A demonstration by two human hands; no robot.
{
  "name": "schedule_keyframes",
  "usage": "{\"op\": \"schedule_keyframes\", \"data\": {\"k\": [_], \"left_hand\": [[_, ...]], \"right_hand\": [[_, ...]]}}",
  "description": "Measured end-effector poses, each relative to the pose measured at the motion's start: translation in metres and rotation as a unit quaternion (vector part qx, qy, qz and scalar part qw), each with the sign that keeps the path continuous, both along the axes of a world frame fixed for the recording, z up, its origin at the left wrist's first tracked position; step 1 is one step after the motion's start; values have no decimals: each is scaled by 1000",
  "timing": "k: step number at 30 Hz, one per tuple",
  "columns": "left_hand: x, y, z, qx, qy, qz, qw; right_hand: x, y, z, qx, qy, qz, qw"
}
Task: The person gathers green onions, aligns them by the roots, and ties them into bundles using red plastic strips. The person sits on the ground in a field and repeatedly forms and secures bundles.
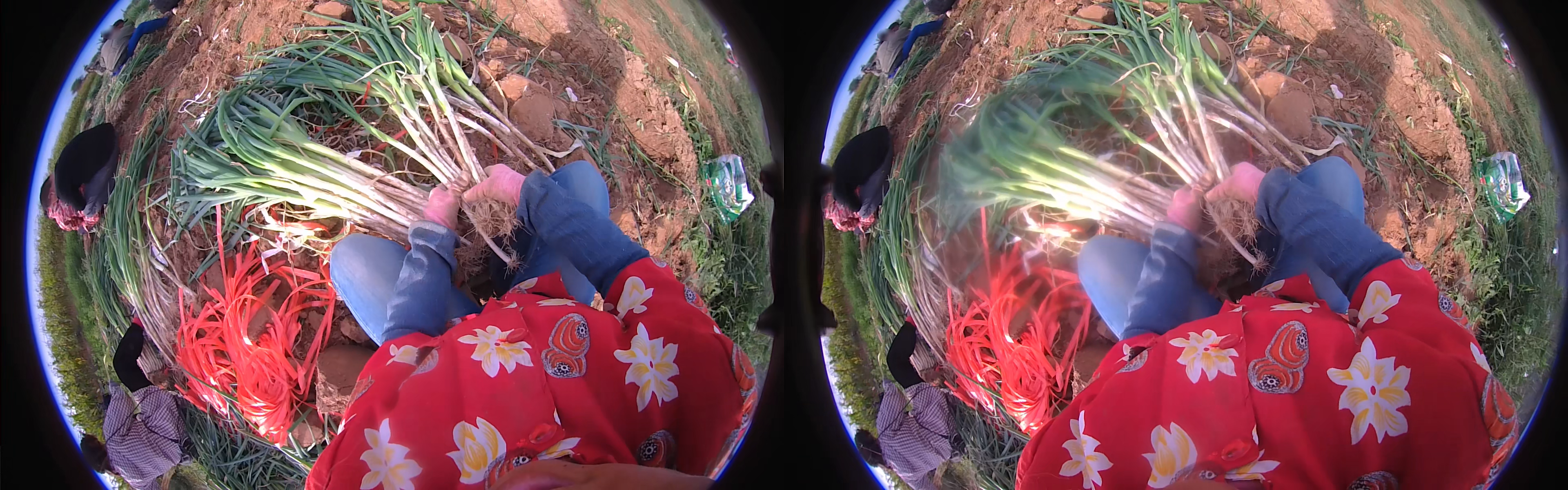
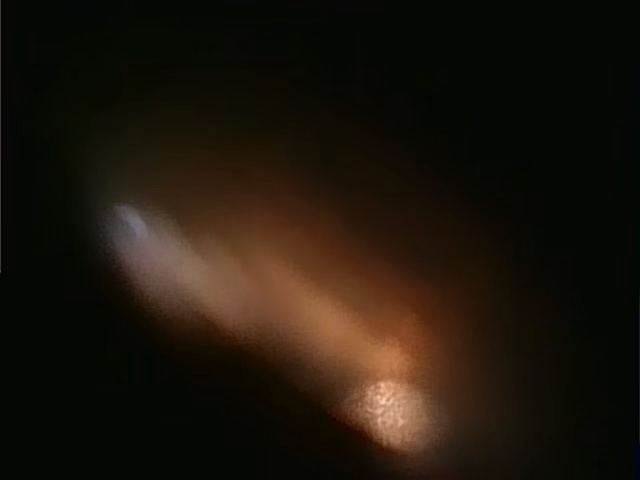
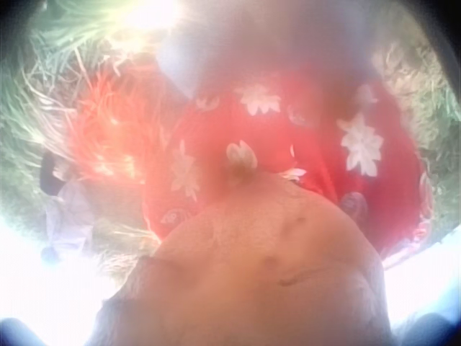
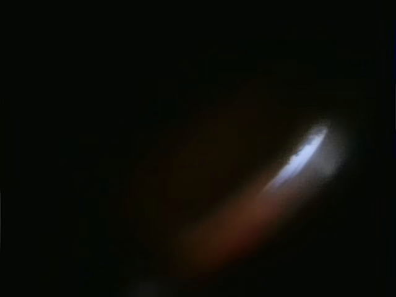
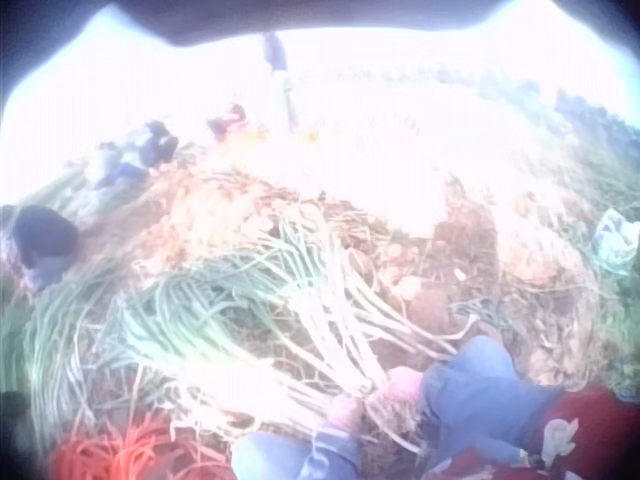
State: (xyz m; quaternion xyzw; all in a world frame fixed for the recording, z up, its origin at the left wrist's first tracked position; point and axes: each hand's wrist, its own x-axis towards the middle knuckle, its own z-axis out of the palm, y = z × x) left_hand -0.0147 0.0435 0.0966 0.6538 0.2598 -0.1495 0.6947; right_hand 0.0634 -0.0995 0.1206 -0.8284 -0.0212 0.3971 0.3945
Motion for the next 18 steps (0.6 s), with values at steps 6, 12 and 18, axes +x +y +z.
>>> {"op": "schedule_keyframes", "data": {"k": [6,12,18], "left_hand": [[-1,5,-16,-38,-69,20,997],[1,-3,-41,-93,-172,61,979],[1,0,-39,11,-192,30,981]], "right_hand": [[17,-5,-14,-7,24,6,1000],[15,-13,-30,29,48,12,998],[17,-18,-22,93,117,-13,989]]}}
